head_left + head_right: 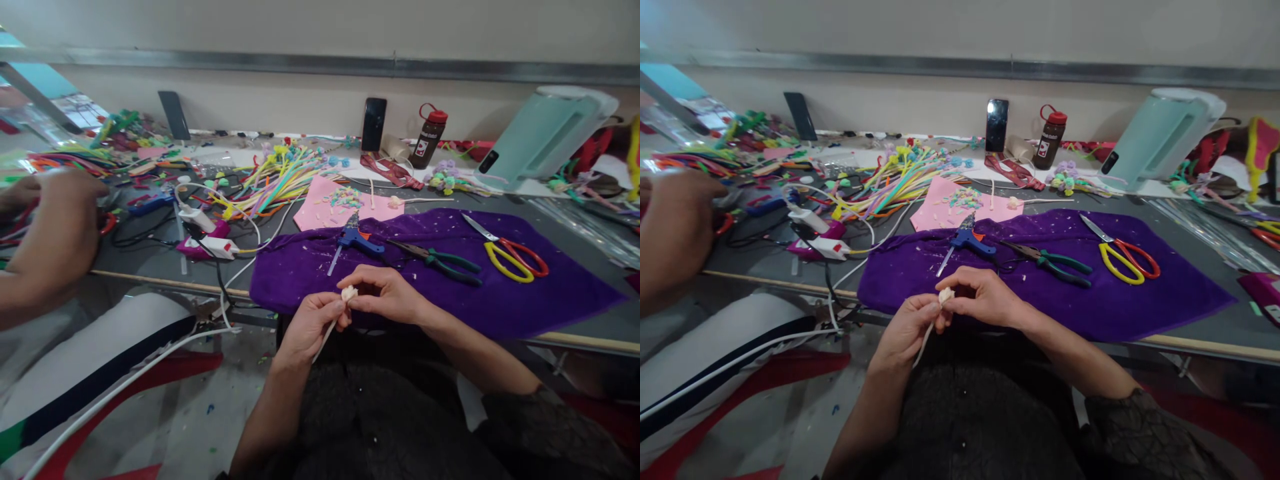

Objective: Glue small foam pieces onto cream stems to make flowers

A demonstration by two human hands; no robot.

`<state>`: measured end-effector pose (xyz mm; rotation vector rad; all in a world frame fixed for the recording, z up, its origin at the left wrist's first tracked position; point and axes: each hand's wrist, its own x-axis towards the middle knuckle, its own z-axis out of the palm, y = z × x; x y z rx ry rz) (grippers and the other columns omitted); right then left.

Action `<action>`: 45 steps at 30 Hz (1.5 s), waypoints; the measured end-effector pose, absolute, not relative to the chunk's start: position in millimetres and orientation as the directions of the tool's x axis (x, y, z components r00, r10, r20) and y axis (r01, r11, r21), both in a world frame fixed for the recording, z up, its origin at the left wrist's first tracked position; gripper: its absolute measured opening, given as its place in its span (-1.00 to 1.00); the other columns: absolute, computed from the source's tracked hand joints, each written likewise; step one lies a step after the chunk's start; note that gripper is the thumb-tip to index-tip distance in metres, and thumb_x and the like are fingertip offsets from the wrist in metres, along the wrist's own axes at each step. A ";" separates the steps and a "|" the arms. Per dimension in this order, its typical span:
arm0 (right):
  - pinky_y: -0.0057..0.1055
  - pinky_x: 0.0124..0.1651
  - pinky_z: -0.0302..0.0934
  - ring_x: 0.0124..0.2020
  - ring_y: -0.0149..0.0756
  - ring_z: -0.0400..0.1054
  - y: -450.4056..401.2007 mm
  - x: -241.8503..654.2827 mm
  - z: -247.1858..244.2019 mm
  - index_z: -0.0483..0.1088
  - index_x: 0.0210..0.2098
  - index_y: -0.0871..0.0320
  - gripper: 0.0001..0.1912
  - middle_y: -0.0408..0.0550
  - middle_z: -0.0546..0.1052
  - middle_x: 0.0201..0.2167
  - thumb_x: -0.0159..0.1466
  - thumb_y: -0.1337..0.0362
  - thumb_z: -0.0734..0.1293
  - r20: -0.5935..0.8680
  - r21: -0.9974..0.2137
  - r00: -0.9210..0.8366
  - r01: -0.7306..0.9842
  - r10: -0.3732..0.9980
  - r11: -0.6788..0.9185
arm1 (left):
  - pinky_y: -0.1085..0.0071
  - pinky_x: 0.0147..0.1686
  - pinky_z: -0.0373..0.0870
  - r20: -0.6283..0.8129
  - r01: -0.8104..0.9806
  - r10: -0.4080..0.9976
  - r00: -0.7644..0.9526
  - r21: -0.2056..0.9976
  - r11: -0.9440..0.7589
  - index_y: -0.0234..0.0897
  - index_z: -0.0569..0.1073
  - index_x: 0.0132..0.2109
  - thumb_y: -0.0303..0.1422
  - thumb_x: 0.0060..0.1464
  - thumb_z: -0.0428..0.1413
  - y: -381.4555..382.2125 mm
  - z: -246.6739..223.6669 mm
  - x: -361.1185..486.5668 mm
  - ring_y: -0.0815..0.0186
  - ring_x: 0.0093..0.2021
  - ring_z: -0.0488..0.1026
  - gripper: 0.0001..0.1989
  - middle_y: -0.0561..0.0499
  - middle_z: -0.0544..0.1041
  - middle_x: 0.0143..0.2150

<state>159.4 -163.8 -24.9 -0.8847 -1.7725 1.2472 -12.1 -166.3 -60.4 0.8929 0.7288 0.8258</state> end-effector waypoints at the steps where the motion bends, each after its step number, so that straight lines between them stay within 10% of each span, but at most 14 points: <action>1: -0.48 -0.34 0.25 -0.40 -0.43 0.34 -163.6 159.4 -25.1 0.39 -0.17 0.13 -0.75 -0.14 0.41 -0.40 0.12 0.31 0.33 0.205 -0.953 -0.454 0.109 0.867 0.283 | 0.51 -0.53 0.13 -0.205 -0.294 0.851 0.483 0.878 0.378 -0.37 0.46 -0.59 -0.30 -0.14 0.18 -166.1 -60.8 -11.9 0.44 -0.58 0.26 -0.78 0.00 0.41 -0.62; 21: -0.58 -0.51 0.15 -0.50 -0.50 0.26 -162.7 166.9 -21.3 0.36 -0.10 0.16 -0.67 -0.13 0.40 -0.38 0.16 0.19 0.30 0.062 -0.996 -0.456 0.033 0.888 0.086 | 0.49 -0.47 0.19 -0.189 -0.313 0.881 0.434 0.885 0.345 -0.36 0.43 -0.62 -0.36 -0.11 0.14 -167.4 -55.2 -8.5 0.42 -0.56 0.28 -0.78 0.03 0.37 -0.65; 36: -0.42 -0.36 0.18 -0.41 -0.35 0.32 -201.7 293.7 -21.2 0.41 -0.17 0.13 -0.76 -0.06 0.45 -0.35 0.18 0.22 0.27 0.245 -0.670 -0.041 0.715 0.969 0.200 | 0.51 -0.50 0.19 -0.180 -0.407 0.936 0.302 0.864 0.298 -0.32 0.43 -0.57 -0.40 -0.17 0.15 -165.6 -50.3 -6.3 0.42 -0.54 0.28 -0.89 0.07 0.33 -0.68; 45: -0.47 -0.44 0.21 -0.48 -0.42 0.31 -195.1 244.6 -20.8 0.41 -0.17 0.13 -0.73 -0.10 0.45 -0.37 0.13 0.23 0.31 0.063 -0.911 -0.188 0.390 0.980 0.133 | 0.45 -0.42 0.23 -0.144 -0.366 0.942 0.302 0.895 0.254 -0.33 0.46 -0.59 -0.34 -0.12 0.15 -168.1 -41.6 3.9 0.39 -0.54 0.31 -0.81 0.04 0.37 -0.67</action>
